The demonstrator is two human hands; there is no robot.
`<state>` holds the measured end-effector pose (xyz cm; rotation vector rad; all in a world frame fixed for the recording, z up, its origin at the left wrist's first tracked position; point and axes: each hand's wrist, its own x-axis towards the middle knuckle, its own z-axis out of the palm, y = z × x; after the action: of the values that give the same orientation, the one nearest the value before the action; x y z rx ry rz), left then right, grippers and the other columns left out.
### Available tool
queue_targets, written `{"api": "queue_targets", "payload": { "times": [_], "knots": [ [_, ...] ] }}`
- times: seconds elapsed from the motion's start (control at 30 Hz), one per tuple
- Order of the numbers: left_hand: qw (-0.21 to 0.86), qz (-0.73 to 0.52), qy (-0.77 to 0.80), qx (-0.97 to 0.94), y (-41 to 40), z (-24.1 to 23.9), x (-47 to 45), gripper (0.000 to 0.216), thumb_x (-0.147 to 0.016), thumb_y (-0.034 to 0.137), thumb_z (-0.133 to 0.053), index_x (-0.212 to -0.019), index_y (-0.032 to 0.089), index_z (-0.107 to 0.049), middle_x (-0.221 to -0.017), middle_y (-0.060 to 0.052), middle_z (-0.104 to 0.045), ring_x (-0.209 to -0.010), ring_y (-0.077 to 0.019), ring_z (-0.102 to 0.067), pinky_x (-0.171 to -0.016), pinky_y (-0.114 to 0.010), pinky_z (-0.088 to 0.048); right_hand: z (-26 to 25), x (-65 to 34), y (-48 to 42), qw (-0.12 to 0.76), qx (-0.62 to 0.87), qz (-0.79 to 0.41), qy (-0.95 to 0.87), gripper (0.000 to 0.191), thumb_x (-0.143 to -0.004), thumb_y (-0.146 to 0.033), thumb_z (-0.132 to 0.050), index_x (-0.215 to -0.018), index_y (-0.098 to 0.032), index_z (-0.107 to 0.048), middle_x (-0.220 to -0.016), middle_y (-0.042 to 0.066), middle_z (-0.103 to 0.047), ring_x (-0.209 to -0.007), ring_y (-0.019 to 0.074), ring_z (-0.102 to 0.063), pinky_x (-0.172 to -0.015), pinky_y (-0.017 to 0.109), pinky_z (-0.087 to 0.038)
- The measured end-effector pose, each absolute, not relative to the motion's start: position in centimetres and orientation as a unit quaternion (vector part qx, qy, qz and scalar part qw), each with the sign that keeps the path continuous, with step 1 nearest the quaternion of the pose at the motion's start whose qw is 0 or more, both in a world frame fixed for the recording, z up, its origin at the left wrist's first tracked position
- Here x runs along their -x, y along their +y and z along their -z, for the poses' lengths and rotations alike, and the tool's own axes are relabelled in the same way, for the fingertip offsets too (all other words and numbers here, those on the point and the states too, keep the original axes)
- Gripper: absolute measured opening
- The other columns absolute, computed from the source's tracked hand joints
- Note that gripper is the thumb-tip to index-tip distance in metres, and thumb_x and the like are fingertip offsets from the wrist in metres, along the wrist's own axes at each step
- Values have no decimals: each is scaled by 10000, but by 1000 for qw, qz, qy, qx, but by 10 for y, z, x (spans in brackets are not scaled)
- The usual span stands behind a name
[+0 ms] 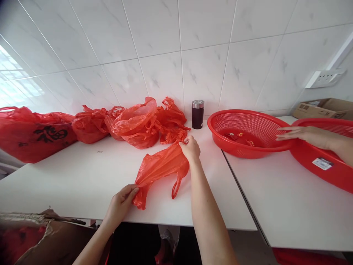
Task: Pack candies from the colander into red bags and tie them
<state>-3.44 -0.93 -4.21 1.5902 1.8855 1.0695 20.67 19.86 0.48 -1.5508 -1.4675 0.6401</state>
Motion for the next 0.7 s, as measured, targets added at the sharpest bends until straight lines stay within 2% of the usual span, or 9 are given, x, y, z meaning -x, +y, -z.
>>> {"api": "queue_targets", "payload": {
  "times": [0.07,0.13,0.17,0.23,0.33,0.43,0.53,0.63,0.7],
  "knots": [
    [259,-409,683,-547,-9,37,35,351,-874,479,-498,-951,202,-699,-961,-67,-717,-878,-227,-649,-772,-320,-499,-26,-201,172,496,580,-179,-621,219,-756,-329,-634,-934,-228,-557,-1028,61,-589,-938,224,-535,-812,351,-395],
    [299,-427,669,-529,-9,29,33,382,-854,502,-525,-993,190,-698,-926,-67,-719,-871,-231,-648,-729,-306,-499,-43,-195,136,534,479,-138,-683,127,-833,-303,-578,-935,-232,-548,-1010,54,-596,-936,206,-540,-830,334,-402],
    [324,-434,659,-522,-9,25,32,390,-843,507,-543,-1007,188,-696,-909,-64,-719,-859,-229,-646,-715,-300,-497,-47,-193,119,520,424,-150,-727,74,-866,-296,-551,-909,-235,-546,-965,39,-605,-898,187,-550,-812,312,-411],
    [384,-444,634,-503,-10,15,27,384,-824,503,-579,-1012,188,-693,-894,-57,-721,-821,-214,-640,-703,-290,-492,-45,-190,91,435,342,-168,-815,67,-871,-306,-572,-876,-240,-559,-919,19,-613,-864,172,-551,-785,290,-416],
    [456,-458,591,-483,-12,4,19,327,-819,485,-602,-947,197,-686,-874,-38,-715,-758,-175,-614,-684,-264,-477,-28,-193,79,304,333,-95,-887,70,-810,-225,-624,-875,-230,-597,-960,36,-620,-896,202,-533,-798,328,-389],
    [460,-447,581,-501,-10,2,21,312,-836,502,-570,-871,204,-654,-778,-9,-678,-667,-144,-567,-616,-239,-442,-19,-209,93,256,395,-32,-882,285,-698,-11,-523,-881,-213,-606,-945,45,-645,-888,211,-543,-782,335,-364],
    [340,-388,660,-546,-1,1,37,302,-833,495,-550,-868,212,-652,-761,-8,-668,-597,-149,-527,-588,-264,-422,-32,-232,106,255,440,-83,-857,393,-640,15,-471,-914,-238,-596,-911,6,-661,-798,180,-570,-694,288,-371],
    [134,-363,727,-567,0,-19,46,223,-836,412,-534,-925,245,-652,-939,-13,-683,-565,-155,-510,-593,-300,-422,-52,-251,108,205,465,-155,-847,369,-664,-3,-449,-882,-259,-601,-853,-8,-656,-665,152,-563,-573,254,-350],
    [19,-404,712,-575,-9,-41,34,201,-853,384,-517,-976,271,-628,-1063,-22,-648,-665,-187,-567,-584,-305,-435,-61,-257,107,168,474,-189,-844,339,-693,-20,-439,-865,-257,-610,-801,2,-645,-601,144,-546,-512,242,-331]
  ]
}}
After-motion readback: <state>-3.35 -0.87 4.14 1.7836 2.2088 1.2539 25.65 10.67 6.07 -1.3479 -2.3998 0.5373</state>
